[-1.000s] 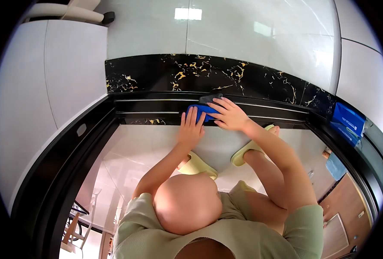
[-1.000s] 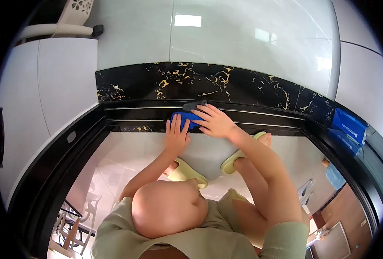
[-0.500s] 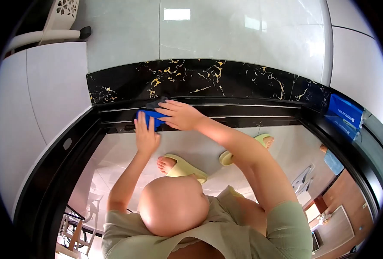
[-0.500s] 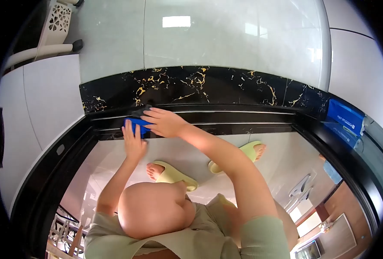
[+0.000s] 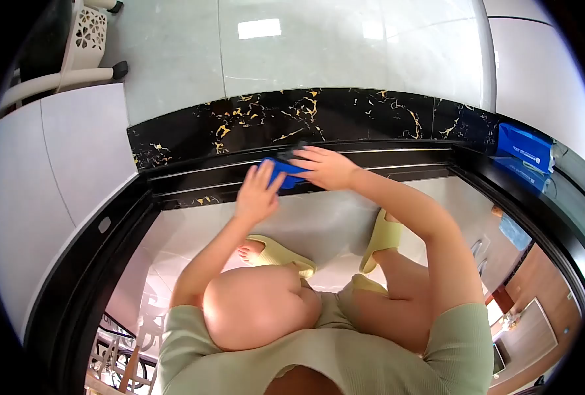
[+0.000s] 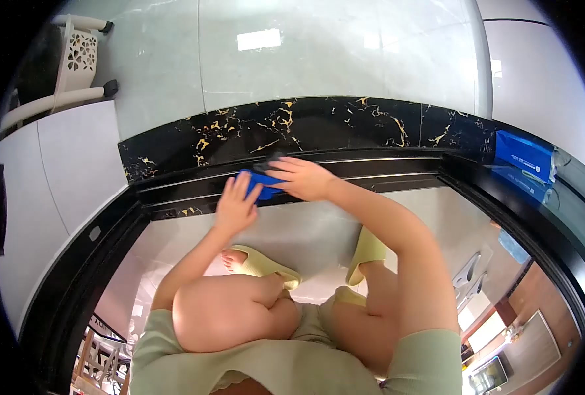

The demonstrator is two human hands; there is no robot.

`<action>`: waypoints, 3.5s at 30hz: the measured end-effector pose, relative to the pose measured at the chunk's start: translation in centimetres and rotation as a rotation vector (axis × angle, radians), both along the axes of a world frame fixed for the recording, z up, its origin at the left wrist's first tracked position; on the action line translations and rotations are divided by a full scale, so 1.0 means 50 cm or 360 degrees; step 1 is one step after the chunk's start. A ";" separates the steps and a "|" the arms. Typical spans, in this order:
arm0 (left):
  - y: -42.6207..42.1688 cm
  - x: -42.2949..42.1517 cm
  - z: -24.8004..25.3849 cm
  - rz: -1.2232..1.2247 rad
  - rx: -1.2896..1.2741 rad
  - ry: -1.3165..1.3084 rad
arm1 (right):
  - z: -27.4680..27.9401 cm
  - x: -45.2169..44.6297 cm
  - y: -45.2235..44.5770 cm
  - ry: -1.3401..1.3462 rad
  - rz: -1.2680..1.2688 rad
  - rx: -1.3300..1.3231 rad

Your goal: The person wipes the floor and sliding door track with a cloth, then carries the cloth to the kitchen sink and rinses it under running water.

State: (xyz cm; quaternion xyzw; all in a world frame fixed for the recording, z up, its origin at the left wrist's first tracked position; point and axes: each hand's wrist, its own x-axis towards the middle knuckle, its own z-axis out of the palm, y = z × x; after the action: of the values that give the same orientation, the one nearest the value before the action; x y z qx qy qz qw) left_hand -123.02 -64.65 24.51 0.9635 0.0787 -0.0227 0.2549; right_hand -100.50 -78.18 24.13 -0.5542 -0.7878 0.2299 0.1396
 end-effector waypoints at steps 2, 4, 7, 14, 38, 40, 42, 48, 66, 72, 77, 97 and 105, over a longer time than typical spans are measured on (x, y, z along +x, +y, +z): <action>0.037 -0.046 -0.007 0.0095 0.0082 0.0021 | -0.009 -0.043 0.049 -0.0040 0.0050 0.0049; 0.072 -0.080 0.008 0.0097 0.0150 0.0108 | -0.015 -0.077 0.090 0.0013 0.0059 0.0162; 0.091 -0.079 0.034 0.0034 0.0137 0.0189 | -0.020 -0.092 0.094 0.0076 0.0038 0.0200; -0.041 0.044 -0.002 -0.0045 0.0016 0.0046 | -0.013 0.045 -0.042 -0.0011 0.0042 0.0169; -0.049 0.223 0.033 -0.0869 0.0129 0.0283 | -0.036 0.138 -0.178 0.0261 -0.0324 0.0374; -0.135 0.277 0.022 -0.0752 0.0060 0.0227 | -0.017 0.200 -0.250 0.0286 -0.0392 0.0316; -0.212 0.331 0.014 -0.0657 -0.0008 0.0152 | -0.016 0.257 -0.314 0.0315 -0.0450 0.0282; -0.226 0.353 0.021 -0.0699 0.0025 0.0191 | -0.013 0.246 -0.340 0.0316 -0.0643 0.0307; -0.359 0.497 0.010 -0.0831 -0.0061 0.0003 | -0.015 0.350 -0.474 0.0341 -0.0938 0.0307; -0.330 0.487 0.013 -0.0886 -0.0143 -0.0001 | -0.034 0.293 -0.456 0.0483 -0.1326 0.0434; -0.237 0.393 0.037 -0.0886 -0.0013 0.0276 | -0.029 0.215 -0.349 0.0671 -0.1280 0.0447; -0.417 0.555 0.016 -0.0818 -0.0114 -0.0023 | 0.040 0.216 -0.480 0.0160 -0.2464 0.0463; -0.418 0.560 0.013 -0.0835 -0.0131 -0.0022 | -0.004 0.207 -0.411 0.0348 -0.3206 -0.0172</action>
State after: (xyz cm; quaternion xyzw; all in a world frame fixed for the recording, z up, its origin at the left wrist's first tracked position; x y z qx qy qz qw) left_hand -95.00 -85.53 25.13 0.9399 -0.1766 -0.0847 0.2796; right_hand -90.17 -98.75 23.91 -0.9420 0.0746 0.0901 0.3145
